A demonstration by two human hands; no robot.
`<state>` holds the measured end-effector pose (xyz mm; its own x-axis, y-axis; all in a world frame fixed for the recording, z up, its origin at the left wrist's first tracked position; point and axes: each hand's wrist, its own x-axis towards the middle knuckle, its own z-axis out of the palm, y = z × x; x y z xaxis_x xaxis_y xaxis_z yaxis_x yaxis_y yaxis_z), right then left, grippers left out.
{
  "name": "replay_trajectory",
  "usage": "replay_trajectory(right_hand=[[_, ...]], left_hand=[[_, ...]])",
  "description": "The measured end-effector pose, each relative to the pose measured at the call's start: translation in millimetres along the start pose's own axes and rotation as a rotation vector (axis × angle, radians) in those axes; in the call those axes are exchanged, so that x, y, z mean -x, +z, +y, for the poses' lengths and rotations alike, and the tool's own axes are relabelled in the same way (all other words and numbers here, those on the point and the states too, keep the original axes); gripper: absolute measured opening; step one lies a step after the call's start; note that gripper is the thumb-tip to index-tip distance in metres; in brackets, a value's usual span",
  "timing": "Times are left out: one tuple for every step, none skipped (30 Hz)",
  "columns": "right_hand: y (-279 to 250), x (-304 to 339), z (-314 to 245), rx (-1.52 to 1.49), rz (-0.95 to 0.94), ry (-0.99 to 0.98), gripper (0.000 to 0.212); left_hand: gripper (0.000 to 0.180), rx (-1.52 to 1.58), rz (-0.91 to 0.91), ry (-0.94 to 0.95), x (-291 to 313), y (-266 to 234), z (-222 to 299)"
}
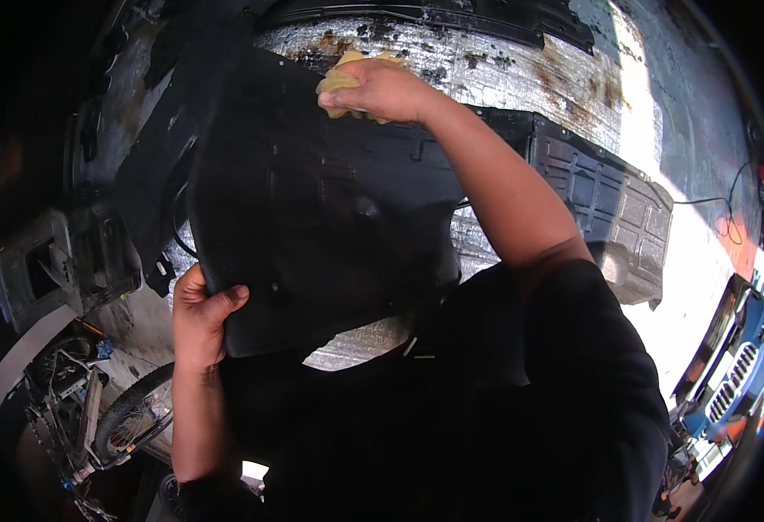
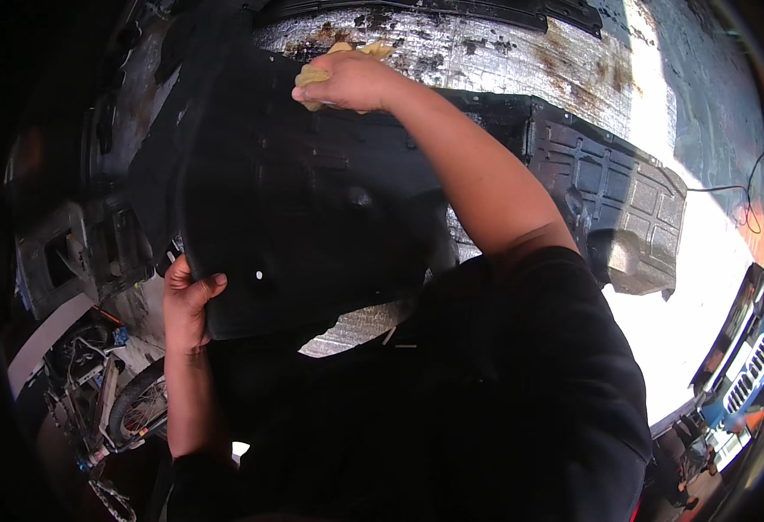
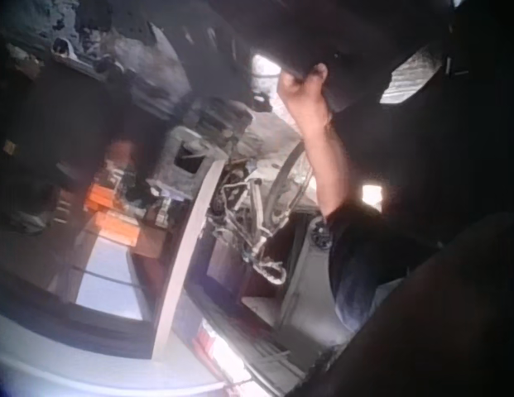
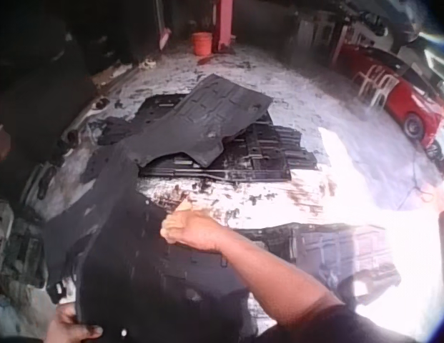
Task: The person removes a black plastic car part, sprays it with a pressure washer, wipes it with a yellow cloth, and rinses it again. The part is handled one at a time and cleaned on both sides before being set aside.
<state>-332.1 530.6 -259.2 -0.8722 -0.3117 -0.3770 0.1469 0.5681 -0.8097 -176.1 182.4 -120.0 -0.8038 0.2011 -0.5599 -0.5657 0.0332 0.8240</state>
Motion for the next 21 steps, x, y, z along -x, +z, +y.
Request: replay_trajectory(right_hand=[[44, -27, -1, 0.037, 0.004, -0.119, 0.055], [93, -51, 2, 0.068, 0.051, -0.061, 0.058], [138, -68, 10, 0.069, 0.123, -0.082, 0.061], [179, -76, 27, 0.144, 0.202, -0.17, 0.061], [211, -83, 49, 0.239, 0.233, -0.203, 0.06], [230, -83, 76, 0.271, 0.254, -0.148, 0.056], [236, -80, 107, 0.362, 0.276, -0.124, 0.055], [235, -67, 138, 0.434, 0.311, -0.117, 0.054], [218, -49, 170, 0.534, 0.323, -0.067, 0.05], [190, -29, 198, 0.693, 0.205, 0.097, 0.049], [160, -3, 221, 0.796, 0.263, 0.139, 0.046], [124, 21, 240, 0.918, 0.241, 0.239, 0.044], [96, 44, 252, 0.964, 0.341, 0.254, 0.039], [72, 67, 262, 1.042, 0.414, 0.338, 0.034], [56, 85, 268, 1.019, 0.495, 0.496, 0.03], [51, 97, 273, 1.033, 0.598, 0.619, 0.029], [53, 98, 273, 0.938, 0.621, 0.744, 0.034], [65, 91, 271, 0.942, 0.677, 0.783, 0.037], [87, 76, 266, 0.962, 0.719, 0.851, 0.041], [110, 46, 258, 0.796, 0.747, 0.991, 0.046], [131, 10, 246, 0.239, 1.006, 0.988, 0.047]], left_hand=[[0.027, -0.058, 0.007, -0.02, -1, -4, -7], [0.027, -0.112, 0.015, -0.048, 1, -7, -15], [0.027, -0.172, 0.018, -0.066, 3, -9, -21], [0.028, -0.211, -0.004, -0.093, -2, -13, -25], [0.028, -0.217, 0.031, -0.127, -5, -17, -29], [0.028, -0.234, 0.054, -0.154, -7, -22, -31], [0.028, -0.254, 0.073, -0.179, -8, -26, -33], [0.027, -0.283, 0.068, -0.125, -11, -29, -37], [0.027, -0.245, 0.078, -0.184, -9, -34, -38], [0.027, -0.221, 0.092, -0.206, -12, -39, -38], [0.027, -0.208, 0.123, -0.239, -18, -45, -38], [0.028, -0.171, 0.153, -0.264, -21, -48, -39], [0.027, -0.144, 0.11, -0.223, -23, -49, -41], [0.027, -0.136, 0.094, -0.218, -26, -49, -45], [0.027, -0.124, 0.083, -0.21, -29, -47, -49], [0.028, -0.099, 0.038, -0.204, -29, -45, -51], [0.03, -0.132, 0.013, -0.189, -30, -42, -54], [0.032, -0.157, -0.018, -0.173, -30, -38, -56], [0.034, -0.205, -0.062, -0.167, -30, -35, -58], [0.036, -0.188, -0.084, -0.223, -31, -35, -56], [0.037, -0.188, -0.073, -0.192, -32, -35, -55]])
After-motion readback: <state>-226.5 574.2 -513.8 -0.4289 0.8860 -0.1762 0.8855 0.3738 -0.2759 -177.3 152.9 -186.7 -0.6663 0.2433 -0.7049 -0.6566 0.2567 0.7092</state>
